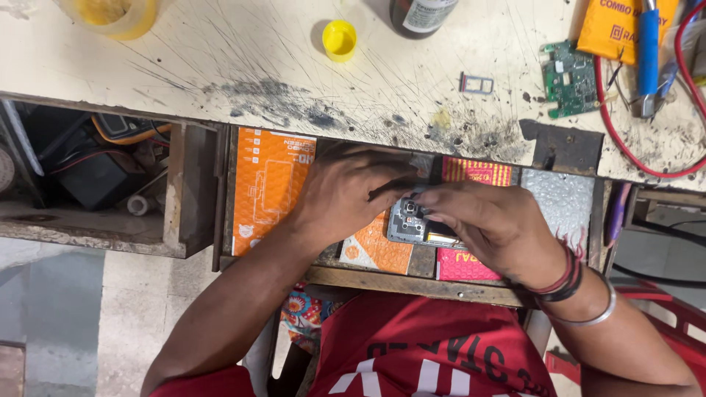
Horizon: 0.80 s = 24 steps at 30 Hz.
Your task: The person works at a cluttered repair bench on a disassembled smartphone. They use a screwdriver to unscrew and pry components from the phone chassis, reposition the phone, and continue working on its internal parts with the screwdriver by hand.
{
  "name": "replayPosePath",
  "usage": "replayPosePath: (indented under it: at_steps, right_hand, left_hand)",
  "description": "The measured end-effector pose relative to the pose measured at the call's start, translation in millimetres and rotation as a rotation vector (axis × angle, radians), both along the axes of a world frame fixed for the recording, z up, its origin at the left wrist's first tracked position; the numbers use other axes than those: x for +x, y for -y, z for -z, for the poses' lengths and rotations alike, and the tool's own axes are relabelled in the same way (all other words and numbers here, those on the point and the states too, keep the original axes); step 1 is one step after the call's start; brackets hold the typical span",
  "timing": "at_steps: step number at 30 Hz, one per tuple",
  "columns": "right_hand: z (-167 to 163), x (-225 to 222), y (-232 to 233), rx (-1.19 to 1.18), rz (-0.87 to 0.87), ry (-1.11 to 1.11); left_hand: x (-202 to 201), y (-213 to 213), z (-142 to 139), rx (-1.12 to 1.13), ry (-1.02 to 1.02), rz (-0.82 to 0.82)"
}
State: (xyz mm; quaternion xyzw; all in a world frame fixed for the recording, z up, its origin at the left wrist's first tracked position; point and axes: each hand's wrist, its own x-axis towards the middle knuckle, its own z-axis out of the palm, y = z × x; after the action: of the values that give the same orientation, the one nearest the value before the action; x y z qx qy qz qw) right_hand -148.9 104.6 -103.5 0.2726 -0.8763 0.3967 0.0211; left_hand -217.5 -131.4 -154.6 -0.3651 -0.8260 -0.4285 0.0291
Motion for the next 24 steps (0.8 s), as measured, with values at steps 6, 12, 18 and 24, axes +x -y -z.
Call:
replayPosePath:
  at_steps: [6,12,18,24]
  right_hand:
    - [3,2,-3,-0.032,-0.036,-0.050]
    - [-10,3,2,-0.054,-0.020,-0.112]
    - [-15,9,2,0.117,0.103,-0.041]
    - [-20,13,2,0.014,0.111,-0.083]
  left_hand:
    - [0,0,-6,0.012,-0.004,0.020]
    - [4,-4,-12,0.011,0.035,0.014]
    - [7,-6,-19,0.015,-0.001,0.034]
    - [9,-4,-29,-0.006,0.071,0.005]
